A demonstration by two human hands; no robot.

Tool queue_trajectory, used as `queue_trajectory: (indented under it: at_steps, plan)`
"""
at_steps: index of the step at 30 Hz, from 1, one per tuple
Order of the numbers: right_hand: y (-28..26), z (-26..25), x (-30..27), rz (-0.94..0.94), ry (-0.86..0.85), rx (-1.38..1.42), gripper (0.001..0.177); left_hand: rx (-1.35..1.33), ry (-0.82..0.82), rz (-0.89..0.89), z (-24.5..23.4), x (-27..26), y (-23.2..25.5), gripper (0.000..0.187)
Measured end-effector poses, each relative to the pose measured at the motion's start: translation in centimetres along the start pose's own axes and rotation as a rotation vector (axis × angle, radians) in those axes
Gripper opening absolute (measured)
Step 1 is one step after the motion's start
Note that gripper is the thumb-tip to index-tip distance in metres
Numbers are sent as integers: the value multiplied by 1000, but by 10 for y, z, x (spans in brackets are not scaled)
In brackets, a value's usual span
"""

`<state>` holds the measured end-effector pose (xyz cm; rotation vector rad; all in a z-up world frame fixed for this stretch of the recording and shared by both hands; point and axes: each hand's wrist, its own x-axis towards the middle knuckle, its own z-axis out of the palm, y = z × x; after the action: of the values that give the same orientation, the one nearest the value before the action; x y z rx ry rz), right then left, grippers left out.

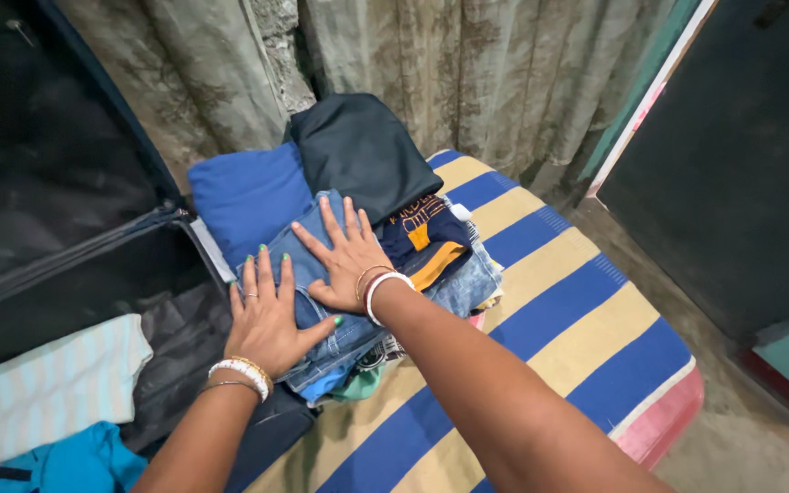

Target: The person packs a suitcase by folding and arranging several items of clothing including shirts, jeans, and a striped garment into the main compartment.

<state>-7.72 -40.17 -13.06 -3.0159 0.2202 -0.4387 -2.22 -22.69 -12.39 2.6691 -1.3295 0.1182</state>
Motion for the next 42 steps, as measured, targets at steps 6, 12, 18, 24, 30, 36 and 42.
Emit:
queue_trajectory:
  at_steps: [6, 12, 18, 24, 30, 36, 42]
  plan:
    - [2, 4, -6, -20, 71, 5, 93, 20, 70, 12, 8, -4, 3, 118]
    - [4, 8, -8, -35, 118, 28, 93, 13, 73, 24, 10, -5, 3, 114]
    - [4, 10, -10, -33, 144, 45, 92, 17, 87, 12, 14, -5, 3, 110]
    - [6, 15, -11, -33, 174, 54, 87, 17, 111, 15, 15, -6, 3, 107]
    - [6, 18, -11, -35, 187, 47, 85, 5, 120, 4, 15, -6, 4, 103]
    - [4, 16, -11, -24, 180, 41, 83, -62, 150, 0, 20, -7, -2, 97]
    - [-2, 18, -10, 27, 133, -1, 81, -70, 169, -60, 30, -3, -6, 90]
